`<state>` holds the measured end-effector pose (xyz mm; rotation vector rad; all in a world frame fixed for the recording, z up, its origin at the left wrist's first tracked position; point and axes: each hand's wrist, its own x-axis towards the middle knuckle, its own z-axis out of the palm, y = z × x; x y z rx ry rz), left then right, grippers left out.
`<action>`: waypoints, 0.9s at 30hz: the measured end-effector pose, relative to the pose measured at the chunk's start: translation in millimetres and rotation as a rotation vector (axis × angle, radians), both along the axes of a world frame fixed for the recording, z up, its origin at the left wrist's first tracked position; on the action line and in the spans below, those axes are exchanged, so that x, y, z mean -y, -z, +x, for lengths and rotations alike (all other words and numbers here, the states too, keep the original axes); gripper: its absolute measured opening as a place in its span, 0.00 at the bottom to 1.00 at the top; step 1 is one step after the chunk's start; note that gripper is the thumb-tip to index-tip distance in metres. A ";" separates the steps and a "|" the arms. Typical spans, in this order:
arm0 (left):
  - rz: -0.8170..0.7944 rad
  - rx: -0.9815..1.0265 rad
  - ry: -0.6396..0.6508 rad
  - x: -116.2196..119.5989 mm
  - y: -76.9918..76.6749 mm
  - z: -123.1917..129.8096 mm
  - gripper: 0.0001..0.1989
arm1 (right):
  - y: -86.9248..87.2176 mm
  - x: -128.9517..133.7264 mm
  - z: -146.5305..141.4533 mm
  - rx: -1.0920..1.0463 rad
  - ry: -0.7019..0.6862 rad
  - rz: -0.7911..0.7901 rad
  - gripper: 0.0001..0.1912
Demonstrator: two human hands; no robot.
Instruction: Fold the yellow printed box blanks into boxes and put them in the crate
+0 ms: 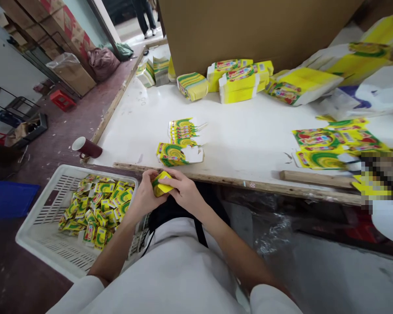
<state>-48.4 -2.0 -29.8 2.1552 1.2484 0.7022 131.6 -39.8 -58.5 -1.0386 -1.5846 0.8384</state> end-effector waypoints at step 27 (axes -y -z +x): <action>-0.084 -0.214 -0.408 -9.4 -20.6 -112.0 0.33 | -1.8 -73.5 31.9 0.704 0.423 -0.136 0.26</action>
